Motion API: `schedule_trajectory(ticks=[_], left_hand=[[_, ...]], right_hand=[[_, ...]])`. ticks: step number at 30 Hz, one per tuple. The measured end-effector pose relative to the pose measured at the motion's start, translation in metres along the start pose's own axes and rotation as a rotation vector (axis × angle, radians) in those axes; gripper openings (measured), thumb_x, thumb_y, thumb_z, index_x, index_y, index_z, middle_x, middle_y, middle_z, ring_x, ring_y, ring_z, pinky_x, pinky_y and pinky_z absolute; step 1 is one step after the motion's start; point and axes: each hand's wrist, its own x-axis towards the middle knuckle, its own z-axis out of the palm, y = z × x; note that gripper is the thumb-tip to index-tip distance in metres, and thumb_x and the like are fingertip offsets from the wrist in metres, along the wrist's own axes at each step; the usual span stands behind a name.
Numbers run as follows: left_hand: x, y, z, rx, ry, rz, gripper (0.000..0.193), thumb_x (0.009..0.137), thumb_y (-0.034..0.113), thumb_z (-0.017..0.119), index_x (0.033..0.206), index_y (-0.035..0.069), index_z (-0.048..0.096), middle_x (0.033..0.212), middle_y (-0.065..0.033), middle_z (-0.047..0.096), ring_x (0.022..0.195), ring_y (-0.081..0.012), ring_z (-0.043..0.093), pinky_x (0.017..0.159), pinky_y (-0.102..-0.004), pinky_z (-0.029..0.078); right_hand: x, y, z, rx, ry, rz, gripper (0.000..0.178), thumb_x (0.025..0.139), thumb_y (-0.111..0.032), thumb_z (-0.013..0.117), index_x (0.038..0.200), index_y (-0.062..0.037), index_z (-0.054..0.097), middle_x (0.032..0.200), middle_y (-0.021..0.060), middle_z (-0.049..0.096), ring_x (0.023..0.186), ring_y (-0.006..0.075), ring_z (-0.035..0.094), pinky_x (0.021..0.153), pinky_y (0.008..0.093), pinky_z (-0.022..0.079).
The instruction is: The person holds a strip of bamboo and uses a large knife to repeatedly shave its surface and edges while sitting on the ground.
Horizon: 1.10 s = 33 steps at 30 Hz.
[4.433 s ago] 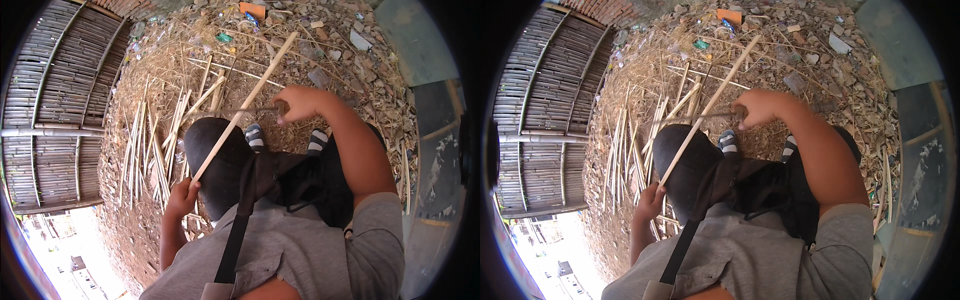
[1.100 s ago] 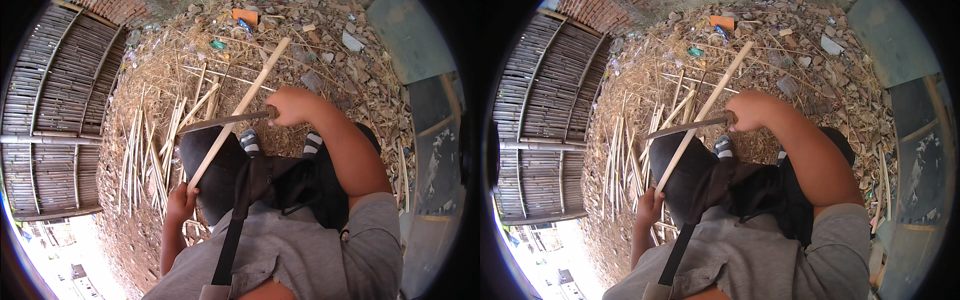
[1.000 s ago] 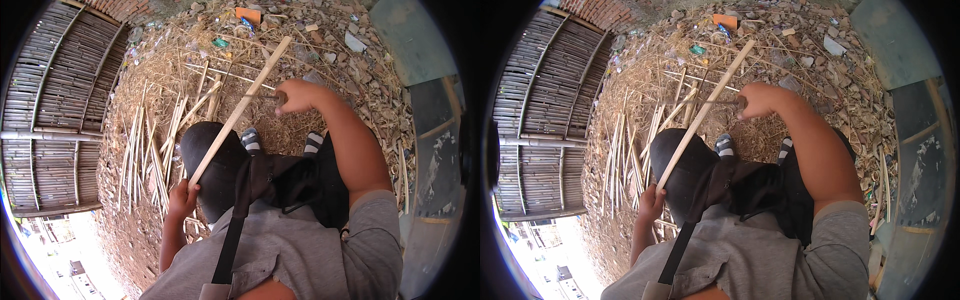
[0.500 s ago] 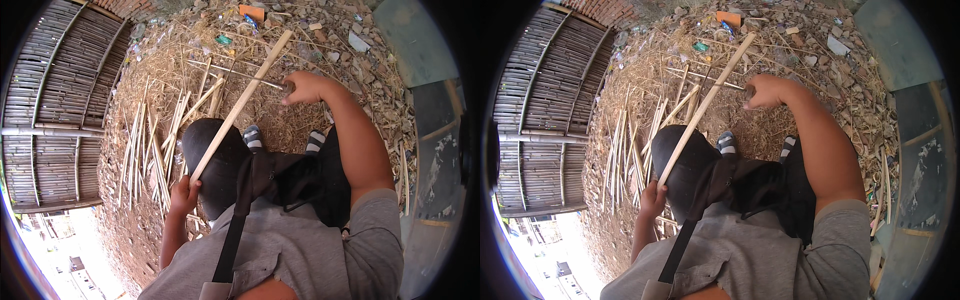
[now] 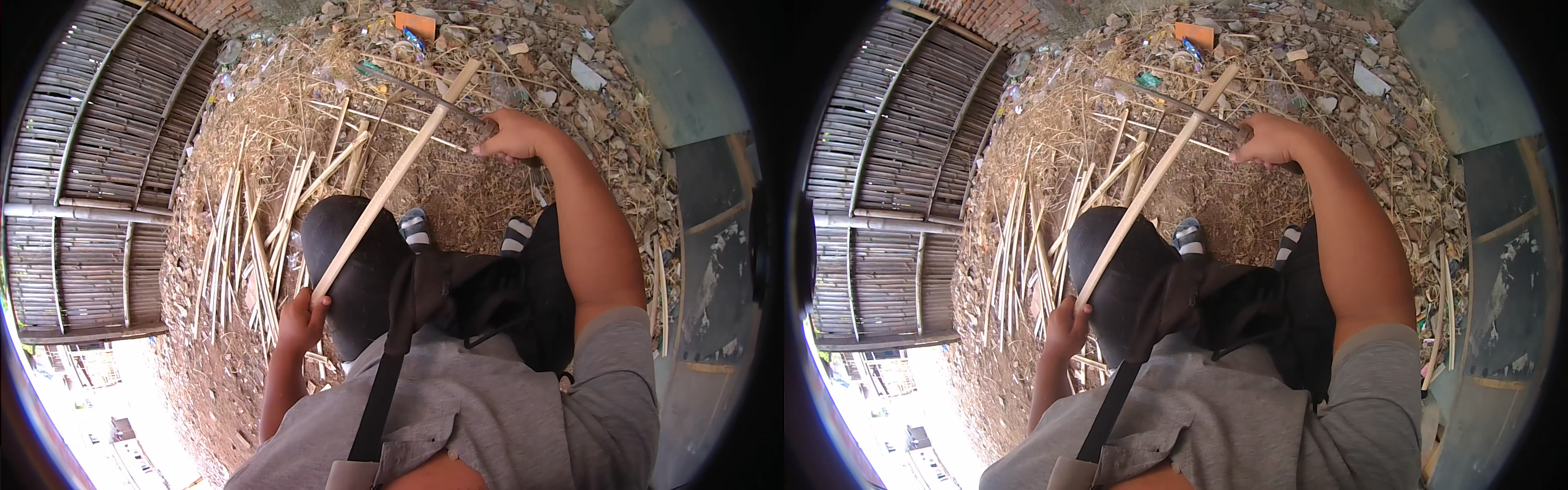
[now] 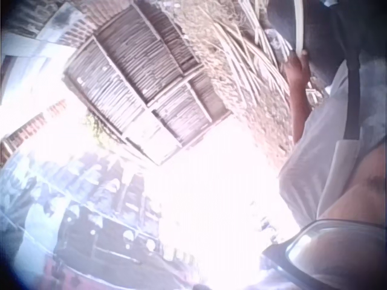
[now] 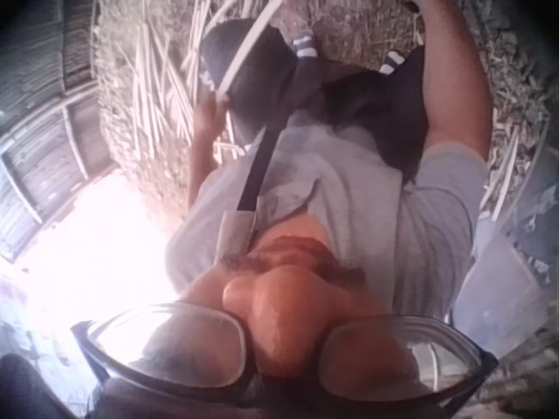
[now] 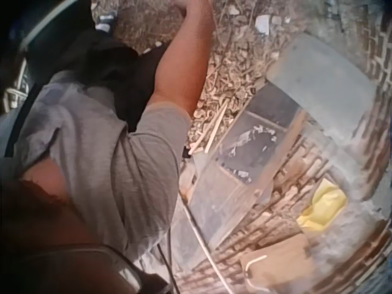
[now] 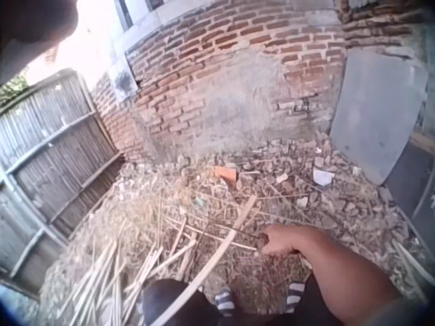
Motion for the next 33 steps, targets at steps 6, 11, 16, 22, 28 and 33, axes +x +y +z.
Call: schedule_trajectory(ticks=[6, 11, 16, 22, 28, 33], left_hand=[[-0.004, 0.000, -0.001, 0.023, -0.030, -0.023, 0.043, 0.096, 0.038, 0.063, 0.077, 0.002, 0.050, 0.059, -0.0206, 0.057, 0.058, -0.0434, 0.060, 0.054, -0.0486, 0.044], [0.001, -0.010, 0.008, -0.033, 0.017, 0.034, 0.043, 0.096, 0.037, 0.063, 0.076, 0.002, 0.049, 0.059, -0.0213, 0.056, 0.058, -0.0442, 0.059, 0.053, -0.0497, 0.043], [-0.001, -0.001, 0.001, 0.041, 0.039, 0.041, 0.042, 0.096, 0.036, 0.064, 0.076, 0.002, 0.049, 0.059, -0.0215, 0.056, 0.058, -0.0443, 0.058, 0.053, -0.0497, 0.043], [-0.003, -0.004, 0.005, 0.018, 0.046, 0.029, 0.041, 0.095, 0.035, 0.064, 0.076, 0.002, 0.049, 0.059, -0.0215, 0.056, 0.058, -0.0449, 0.058, 0.053, -0.0503, 0.043], [-0.002, -0.002, 0.005, 0.072, 0.074, 0.058, 0.041, 0.095, 0.036, 0.065, 0.078, 0.002, 0.049, 0.060, -0.0223, 0.056, 0.059, -0.0464, 0.058, 0.053, -0.0513, 0.042], [-0.005, -0.001, 0.002, 0.048, 0.046, 0.034, 0.041, 0.095, 0.036, 0.064, 0.077, 0.002, 0.049, 0.060, -0.0226, 0.056, 0.059, -0.0466, 0.058, 0.054, -0.0521, 0.042]], right_hand=[[-0.010, -0.023, 0.043, -0.405, -0.008, -0.306, 0.052, 0.078, -0.037, 0.078, 0.113, -0.0013, 0.066, 0.093, 0.0164, 0.070, 0.088, 0.0337, 0.068, 0.078, 0.0443, 0.052], [-0.007, -0.003, 0.014, -0.329, -0.018, -0.294, 0.061, 0.077, -0.038, 0.078, 0.123, -0.0006, 0.064, 0.098, 0.0139, 0.071, 0.088, 0.0286, 0.069, 0.080, 0.0405, 0.053], [-0.001, -0.001, 0.008, -0.124, 0.124, -0.095, 0.054, 0.078, -0.037, 0.078, 0.113, 0.0013, 0.066, 0.102, 0.0173, 0.071, 0.093, 0.0296, 0.069, 0.082, 0.0418, 0.053], [-0.023, -0.039, 0.048, -0.488, -0.053, -0.365, 0.047, 0.076, -0.036, 0.080, 0.110, -0.0050, 0.070, 0.097, 0.0161, 0.072, 0.093, 0.0294, 0.070, 0.082, 0.0411, 0.053], [0.004, 0.001, 0.013, -0.264, 0.117, -0.172, 0.058, 0.077, -0.038, 0.080, 0.121, -0.0030, 0.066, 0.102, 0.0175, 0.071, 0.097, 0.0304, 0.069, 0.084, 0.0409, 0.052], [-0.007, -0.026, 0.044, -0.333, 0.033, -0.289, 0.051, 0.078, -0.037, 0.079, 0.113, -0.0025, 0.068, 0.099, 0.0176, 0.071, 0.094, 0.0326, 0.068, 0.083, 0.0432, 0.052]])
